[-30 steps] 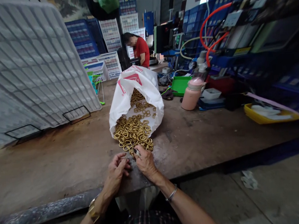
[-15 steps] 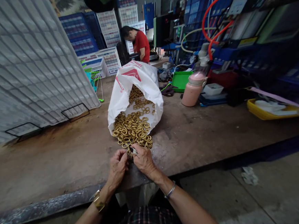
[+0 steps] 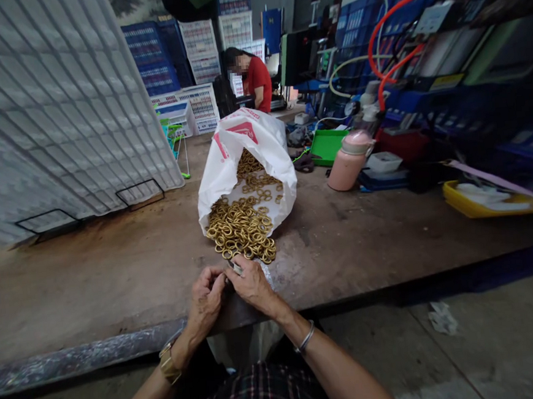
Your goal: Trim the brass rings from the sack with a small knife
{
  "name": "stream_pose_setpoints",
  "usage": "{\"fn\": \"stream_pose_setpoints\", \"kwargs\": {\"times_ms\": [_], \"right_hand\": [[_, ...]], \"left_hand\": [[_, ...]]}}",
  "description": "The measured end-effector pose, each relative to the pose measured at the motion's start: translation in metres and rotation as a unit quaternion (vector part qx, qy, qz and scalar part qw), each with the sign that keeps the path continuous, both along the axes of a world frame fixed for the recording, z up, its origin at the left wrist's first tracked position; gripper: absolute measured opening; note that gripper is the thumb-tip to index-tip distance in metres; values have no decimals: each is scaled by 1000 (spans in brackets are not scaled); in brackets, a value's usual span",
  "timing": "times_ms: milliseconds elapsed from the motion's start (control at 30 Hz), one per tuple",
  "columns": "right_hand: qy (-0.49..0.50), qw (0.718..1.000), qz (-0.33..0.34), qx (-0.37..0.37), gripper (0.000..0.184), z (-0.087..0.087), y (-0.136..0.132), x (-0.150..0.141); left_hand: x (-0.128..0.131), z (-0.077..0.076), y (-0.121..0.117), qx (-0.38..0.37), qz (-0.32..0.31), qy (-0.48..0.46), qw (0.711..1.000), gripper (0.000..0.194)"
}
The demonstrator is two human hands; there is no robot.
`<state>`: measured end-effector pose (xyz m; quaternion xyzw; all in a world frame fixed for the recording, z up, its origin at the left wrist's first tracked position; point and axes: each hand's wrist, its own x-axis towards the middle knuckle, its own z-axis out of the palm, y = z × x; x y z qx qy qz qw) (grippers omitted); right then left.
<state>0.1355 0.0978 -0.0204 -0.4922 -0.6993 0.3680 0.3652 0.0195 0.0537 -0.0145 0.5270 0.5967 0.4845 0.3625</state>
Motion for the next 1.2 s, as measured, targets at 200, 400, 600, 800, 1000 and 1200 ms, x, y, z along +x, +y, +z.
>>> {"fn": "stream_pose_setpoints", "kwargs": {"times_ms": [200,400,600,800,1000,1200], "right_hand": [[35,998,25,-38,16,13,-6,-13],[49,995,77,-41,19,18,-8,-22],[15,996,81,-28,21,8,-6,-28],[-195,969,114,98,16,-10,-12,-21],[-261,949,131,120,17,-13,-13,-23],[-272,944,141,126,17,-13,-11,-24]], "left_hand": [[-11,10,-11,-124,-15,-142,982,32],[-23,12,-21,-126,-32,-274,953,35],[-31,12,-29,-113,-15,-337,935,34],[-36,9,-26,-103,19,-293,950,35],[-36,6,-24,-105,29,-261,959,37],[-37,1,-22,-103,29,-244,964,38]]}}
